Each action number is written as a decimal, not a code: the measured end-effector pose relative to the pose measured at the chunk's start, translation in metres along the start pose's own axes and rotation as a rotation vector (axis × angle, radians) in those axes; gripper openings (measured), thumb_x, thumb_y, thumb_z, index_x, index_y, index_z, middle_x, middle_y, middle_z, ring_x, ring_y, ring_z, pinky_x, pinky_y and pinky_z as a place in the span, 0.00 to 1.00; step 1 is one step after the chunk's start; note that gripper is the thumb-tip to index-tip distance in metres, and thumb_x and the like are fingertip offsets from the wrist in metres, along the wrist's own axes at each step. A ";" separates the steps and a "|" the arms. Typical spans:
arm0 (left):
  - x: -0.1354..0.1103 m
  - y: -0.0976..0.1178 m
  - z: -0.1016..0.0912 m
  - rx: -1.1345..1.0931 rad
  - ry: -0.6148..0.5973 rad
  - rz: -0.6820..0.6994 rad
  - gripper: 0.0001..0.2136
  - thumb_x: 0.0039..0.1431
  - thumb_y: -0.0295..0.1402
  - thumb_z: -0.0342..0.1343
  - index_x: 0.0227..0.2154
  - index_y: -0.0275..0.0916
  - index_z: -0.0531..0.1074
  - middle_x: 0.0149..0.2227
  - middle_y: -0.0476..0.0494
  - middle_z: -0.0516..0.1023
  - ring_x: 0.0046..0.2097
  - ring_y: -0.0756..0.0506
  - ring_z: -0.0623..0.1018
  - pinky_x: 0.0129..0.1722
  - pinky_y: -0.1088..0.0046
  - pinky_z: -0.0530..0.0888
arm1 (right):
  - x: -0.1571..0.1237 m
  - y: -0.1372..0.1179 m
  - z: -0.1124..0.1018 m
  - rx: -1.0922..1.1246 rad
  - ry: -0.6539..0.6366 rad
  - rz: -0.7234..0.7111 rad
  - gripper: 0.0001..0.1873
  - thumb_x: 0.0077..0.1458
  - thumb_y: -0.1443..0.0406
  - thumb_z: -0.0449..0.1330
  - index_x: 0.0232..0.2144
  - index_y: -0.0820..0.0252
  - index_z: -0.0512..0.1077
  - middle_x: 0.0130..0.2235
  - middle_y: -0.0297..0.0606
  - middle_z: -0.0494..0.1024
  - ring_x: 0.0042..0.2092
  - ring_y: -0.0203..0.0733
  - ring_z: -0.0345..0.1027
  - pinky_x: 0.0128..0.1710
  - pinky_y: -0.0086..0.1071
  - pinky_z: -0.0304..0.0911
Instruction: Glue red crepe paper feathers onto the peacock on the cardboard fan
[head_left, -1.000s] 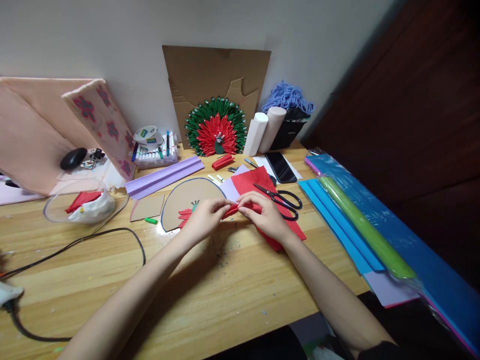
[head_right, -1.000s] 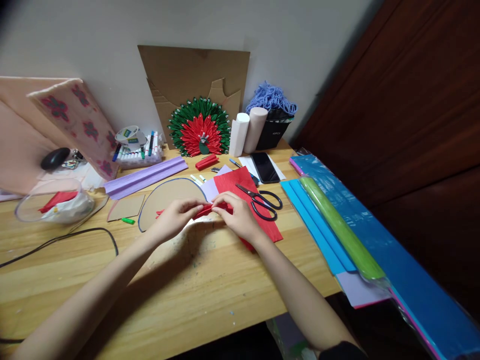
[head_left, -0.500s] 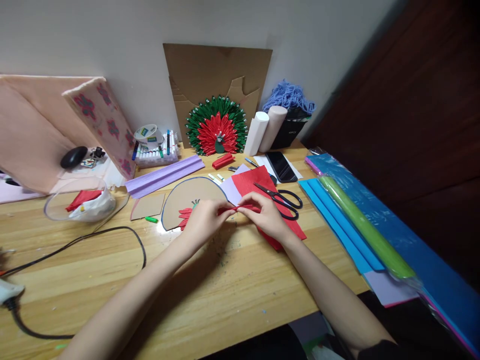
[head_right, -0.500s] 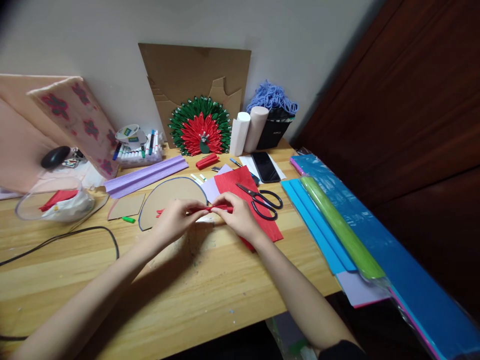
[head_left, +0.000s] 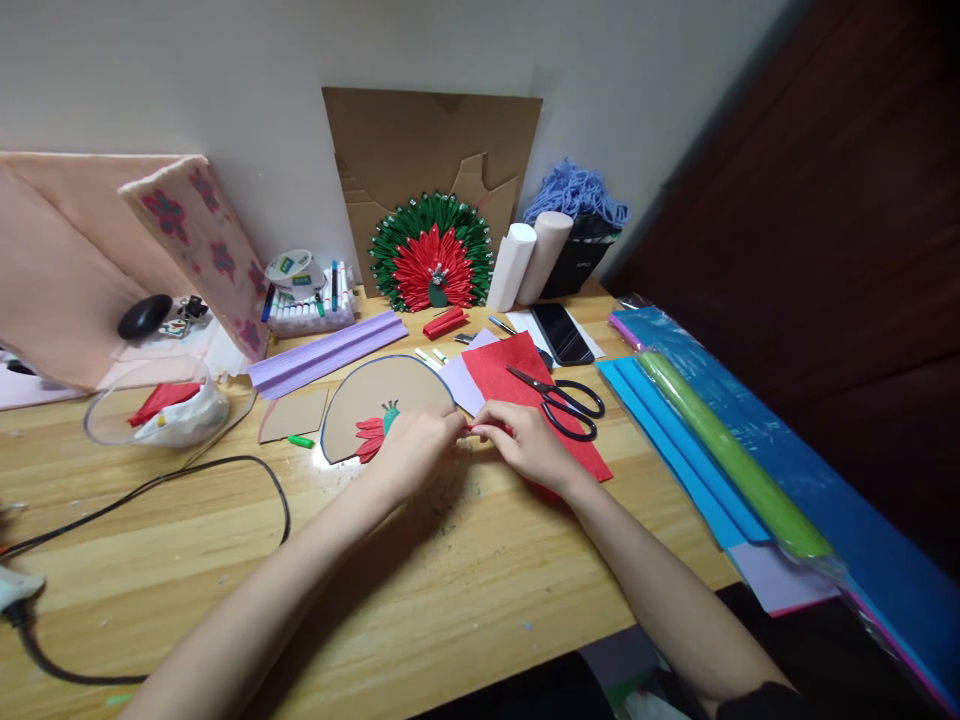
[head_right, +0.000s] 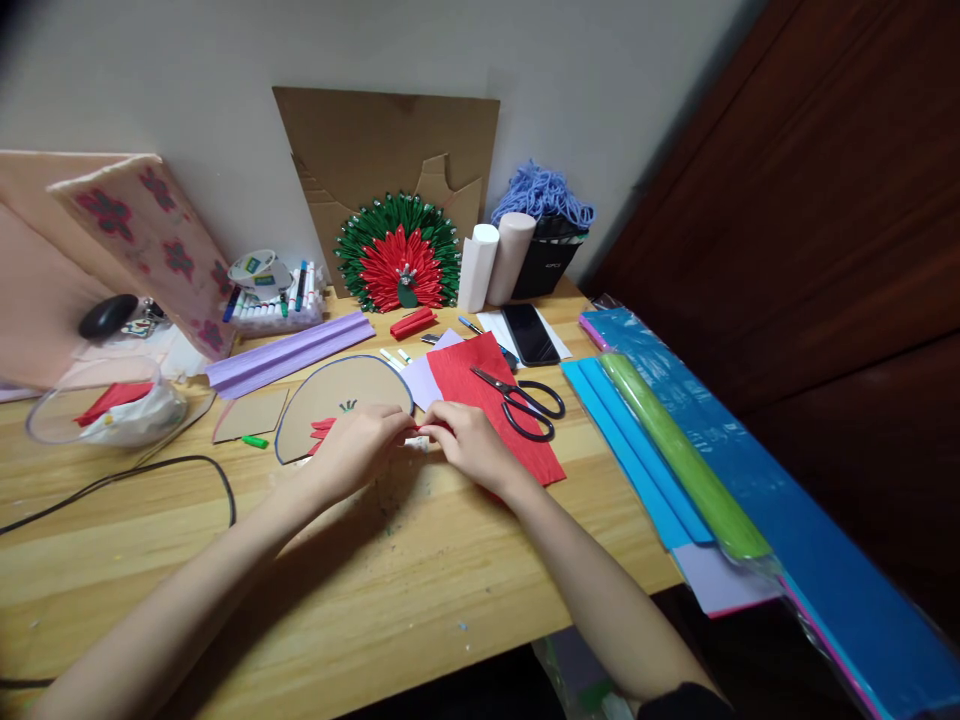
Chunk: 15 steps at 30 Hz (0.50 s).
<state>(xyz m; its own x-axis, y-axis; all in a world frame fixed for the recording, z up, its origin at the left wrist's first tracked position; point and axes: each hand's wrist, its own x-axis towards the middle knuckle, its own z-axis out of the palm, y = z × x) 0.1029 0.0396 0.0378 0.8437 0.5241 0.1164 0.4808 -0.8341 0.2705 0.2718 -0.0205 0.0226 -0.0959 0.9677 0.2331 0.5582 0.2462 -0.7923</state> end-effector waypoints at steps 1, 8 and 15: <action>0.000 0.001 -0.001 -0.018 0.006 0.009 0.07 0.54 0.24 0.48 0.30 0.37 0.71 0.29 0.44 0.74 0.30 0.46 0.71 0.28 0.74 0.61 | 0.000 -0.001 -0.001 0.023 -0.014 0.009 0.06 0.55 0.69 0.54 0.27 0.60 0.69 0.28 0.33 0.74 0.30 0.35 0.67 0.31 0.28 0.60; 0.000 0.002 -0.011 -0.137 0.021 0.043 0.08 0.53 0.22 0.47 0.28 0.37 0.70 0.28 0.46 0.74 0.30 0.49 0.71 0.32 0.74 0.63 | 0.000 0.000 -0.003 0.204 -0.076 0.101 0.06 0.53 0.65 0.56 0.26 0.60 0.69 0.27 0.33 0.73 0.32 0.37 0.66 0.33 0.30 0.59; 0.001 -0.005 -0.015 -0.142 0.030 0.004 0.09 0.59 0.28 0.46 0.29 0.36 0.70 0.28 0.45 0.75 0.29 0.49 0.70 0.31 0.74 0.61 | 0.000 0.001 -0.004 0.273 -0.145 0.243 0.13 0.56 0.58 0.53 0.25 0.60 0.69 0.20 0.30 0.68 0.23 0.32 0.61 0.25 0.27 0.55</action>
<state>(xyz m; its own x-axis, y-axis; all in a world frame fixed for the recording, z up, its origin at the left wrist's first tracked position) 0.0972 0.0471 0.0510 0.8371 0.5274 0.1455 0.4368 -0.8044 0.4027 0.2758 -0.0202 0.0246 -0.1144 0.9924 -0.0460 0.3413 -0.0043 -0.9399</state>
